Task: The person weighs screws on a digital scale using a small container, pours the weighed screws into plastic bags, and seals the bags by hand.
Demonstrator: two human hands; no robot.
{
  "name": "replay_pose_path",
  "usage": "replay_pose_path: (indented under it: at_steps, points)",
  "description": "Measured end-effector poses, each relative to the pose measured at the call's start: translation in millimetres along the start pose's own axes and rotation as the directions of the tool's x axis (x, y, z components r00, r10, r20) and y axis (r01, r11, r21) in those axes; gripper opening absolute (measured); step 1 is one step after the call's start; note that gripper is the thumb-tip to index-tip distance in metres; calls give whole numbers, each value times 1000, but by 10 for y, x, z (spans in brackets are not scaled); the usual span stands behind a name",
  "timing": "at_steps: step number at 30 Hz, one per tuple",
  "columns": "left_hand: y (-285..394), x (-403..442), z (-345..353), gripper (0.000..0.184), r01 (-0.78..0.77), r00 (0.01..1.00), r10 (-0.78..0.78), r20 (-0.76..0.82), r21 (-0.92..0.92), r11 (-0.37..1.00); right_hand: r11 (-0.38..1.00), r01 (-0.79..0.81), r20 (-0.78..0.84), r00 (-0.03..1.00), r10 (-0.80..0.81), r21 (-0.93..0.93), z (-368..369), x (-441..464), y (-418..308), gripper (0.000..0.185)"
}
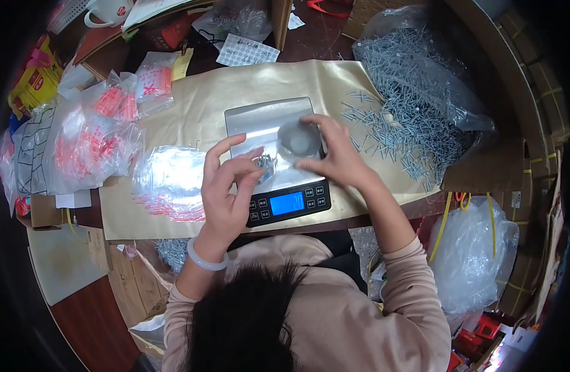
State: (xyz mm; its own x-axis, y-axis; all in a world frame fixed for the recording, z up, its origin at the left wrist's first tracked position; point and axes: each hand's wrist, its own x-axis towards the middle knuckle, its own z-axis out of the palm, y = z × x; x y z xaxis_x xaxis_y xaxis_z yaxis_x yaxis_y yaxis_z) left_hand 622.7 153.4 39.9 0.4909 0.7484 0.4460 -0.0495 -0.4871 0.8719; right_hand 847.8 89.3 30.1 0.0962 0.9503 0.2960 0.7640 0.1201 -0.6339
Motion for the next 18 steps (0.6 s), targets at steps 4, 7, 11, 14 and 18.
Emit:
replay_pose_path:
  at_steps: [4,7,11,14,18]
  points:
    - [113,-50,-86,3,66,993,-52,105,-133,989,975,199,27,979,-202,95,-104,24,-240,54]
    - [209,-77,-124,4,-18,984,40,174,-128,992,948,277,85,953,-292,159,-277,15,-529,22]
    - [243,-120,-114,11,13,976,52,210,-293,956,925,380,5,925,-380,32,-328,-51,-699,13]
    - [353,-99,-29,18,166,963,-115,244,-200,966,916,402,-22,915,-402,-16,-307,-101,-760,13]
    - [332,-144,-70,21,206,954,-184,237,-74,976,947,307,33,950,-311,95,-307,-99,-737,12]
